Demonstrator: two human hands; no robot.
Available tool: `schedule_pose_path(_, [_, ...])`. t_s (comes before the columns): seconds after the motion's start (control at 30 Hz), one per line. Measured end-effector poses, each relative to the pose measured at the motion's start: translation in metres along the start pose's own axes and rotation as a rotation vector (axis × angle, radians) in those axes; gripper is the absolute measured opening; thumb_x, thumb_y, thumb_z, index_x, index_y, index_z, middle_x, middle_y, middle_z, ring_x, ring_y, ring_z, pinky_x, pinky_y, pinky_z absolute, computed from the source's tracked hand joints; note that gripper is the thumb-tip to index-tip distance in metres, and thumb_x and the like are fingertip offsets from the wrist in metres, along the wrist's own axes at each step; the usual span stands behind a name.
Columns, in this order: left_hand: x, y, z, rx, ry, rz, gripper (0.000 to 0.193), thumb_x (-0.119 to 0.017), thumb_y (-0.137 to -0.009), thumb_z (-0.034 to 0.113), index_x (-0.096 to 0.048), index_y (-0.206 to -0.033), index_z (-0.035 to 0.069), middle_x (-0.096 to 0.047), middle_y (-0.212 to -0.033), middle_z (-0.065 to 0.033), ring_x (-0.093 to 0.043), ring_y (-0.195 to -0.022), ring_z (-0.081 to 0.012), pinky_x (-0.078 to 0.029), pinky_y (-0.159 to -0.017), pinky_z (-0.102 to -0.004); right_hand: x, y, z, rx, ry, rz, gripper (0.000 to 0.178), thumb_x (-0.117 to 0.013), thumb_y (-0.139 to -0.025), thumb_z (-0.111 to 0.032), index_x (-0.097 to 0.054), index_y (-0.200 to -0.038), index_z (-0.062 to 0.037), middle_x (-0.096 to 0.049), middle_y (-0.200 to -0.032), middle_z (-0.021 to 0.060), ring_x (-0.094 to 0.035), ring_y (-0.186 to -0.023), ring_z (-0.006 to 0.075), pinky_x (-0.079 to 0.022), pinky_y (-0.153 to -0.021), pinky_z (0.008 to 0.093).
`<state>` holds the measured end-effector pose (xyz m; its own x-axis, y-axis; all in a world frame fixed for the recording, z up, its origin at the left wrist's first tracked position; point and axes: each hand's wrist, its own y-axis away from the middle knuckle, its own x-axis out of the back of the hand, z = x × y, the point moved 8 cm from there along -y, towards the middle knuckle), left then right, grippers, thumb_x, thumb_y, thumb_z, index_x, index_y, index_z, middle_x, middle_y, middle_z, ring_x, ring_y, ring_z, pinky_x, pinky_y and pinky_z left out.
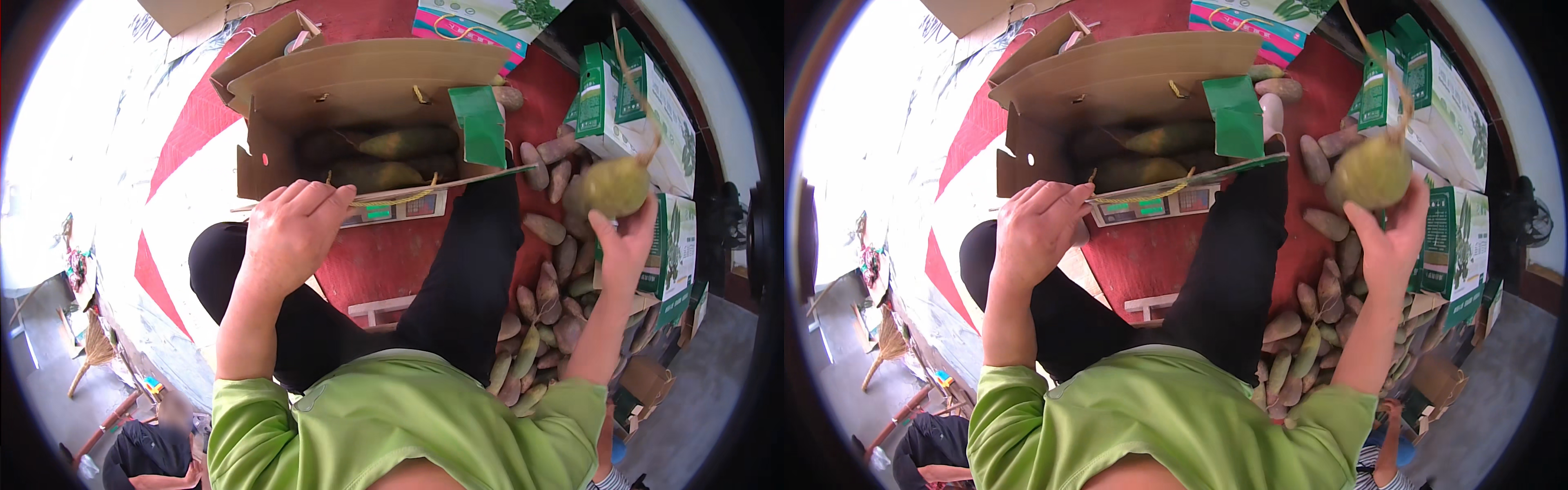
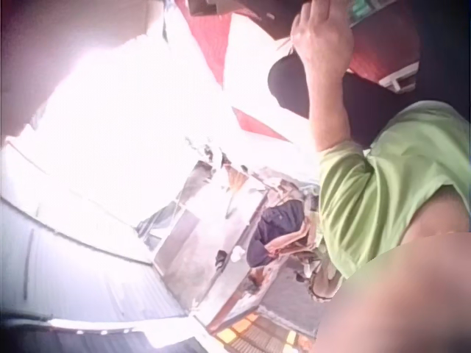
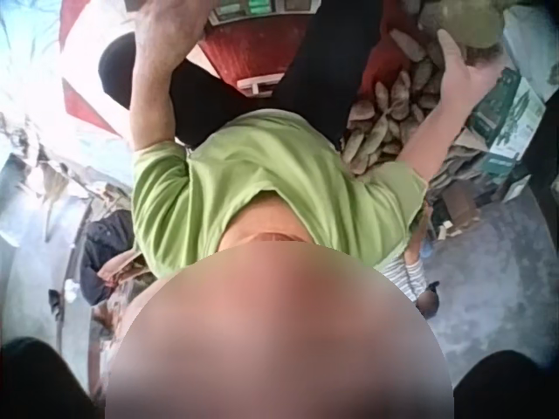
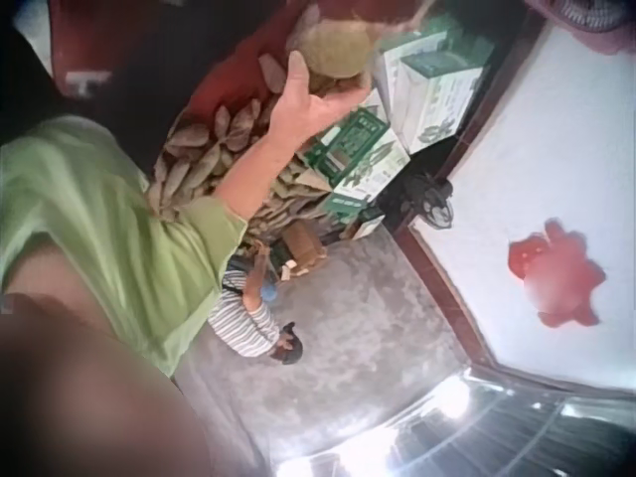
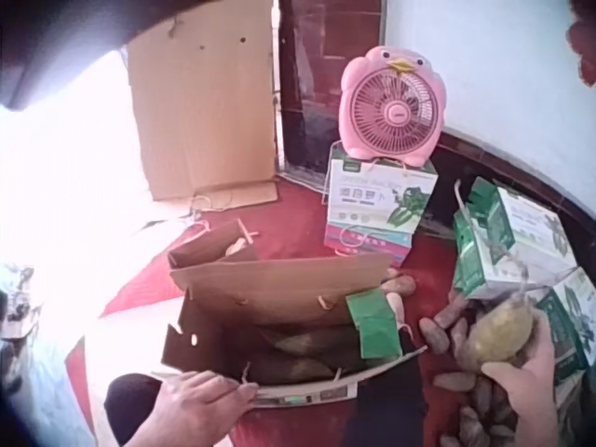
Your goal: Packaging produce into cardboard boxes after weighing them on a scale.
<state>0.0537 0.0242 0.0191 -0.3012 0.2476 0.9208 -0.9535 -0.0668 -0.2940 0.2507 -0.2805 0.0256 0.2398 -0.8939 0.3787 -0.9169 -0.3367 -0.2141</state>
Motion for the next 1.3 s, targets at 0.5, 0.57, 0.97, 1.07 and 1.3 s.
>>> schedule_pose_path(0.5, [0.01,0.008,-0.024,0.048,0.088,0.051,0.02,-0.067,-0.077,0.01,-0.069,-0.096,0.007,-0.063,-0.084,-0.0066,-0.062,-0.074,-0.024,-0.05,-0.065,-0.0347,-0.253,-0.053,-0.087,0.481,0.318,-0.61,0.046,-0.073,-0.074,-0.019,-0.055,-0.114,-0.0061,-0.062,-0.106,0.0096,-0.06,-0.099,0.0239,-0.047,-0.086,0.0347])
schedule_pose_path(0.57, [0.018,0.011,-0.032,0.096,0.111,0.114,0.019,-0.067,-0.076,0.006,-0.07,-0.095,0.004,-0.063,-0.083,-0.0084,-0.062,-0.072,-0.025,-0.051,-0.065,-0.0341,-0.223,-0.06,-0.105,0.423,0.187,-0.534,0.041,-0.069,-0.083,-0.01,-0.055,-0.119,0.002,-0.062,-0.101,0.0085,-0.059,-0.091,0.0123,-0.049,-0.079,0.0264])
schedule_pose_path(0.97, [0.03,0.019,-0.051,0.187,0.139,0.319,0.015,-0.069,-0.078,0.017,-0.071,-0.091,0.009,-0.065,-0.081,-0.0037,-0.063,-0.07,-0.0244,-0.051,-0.062,-0.0339,-0.034,-0.016,0.142,-0.336,-0.015,0.007,0.03,-0.063,-0.09,-0.012,-0.059,-0.117,-0.0001,-0.066,-0.104,0.0056,-0.061,-0.089,0.0099,-0.045,-0.075,0.0207])
schedule_pose_path(1.07, [0.026,0.017,-0.048,0.173,0.138,0.3,0.015,-0.069,-0.079,0.019,-0.071,-0.091,0.01,-0.064,-0.081,-0.0036,-0.063,-0.071,-0.0241,-0.051,-0.062,-0.0342,-0.024,-0.005,0.161,-0.416,0.012,0.027,0.029,-0.063,-0.09,-0.012,-0.06,-0.116,-0.0011,-0.066,-0.103,0.0048,-0.06,-0.09,0.009,-0.045,-0.074,0.0205])
schedule_pose_path(1.3, [0.021,0.0,-0.033,0.154,0.115,0.215,0.023,-0.071,-0.076,0.013,-0.069,-0.098,0.004,-0.066,-0.088,-0.0084,-0.064,-0.078,-0.024,-0.051,-0.069,-0.0321,-0.05,-0.062,0.106,-0.156,0.134,-0.044,0.033,-0.064,-0.09,-0.017,-0.06,-0.119,-0.0028,-0.066,-0.105,0.0044,-0.06,-0.09,0.01,-0.047,-0.074,0.0233])
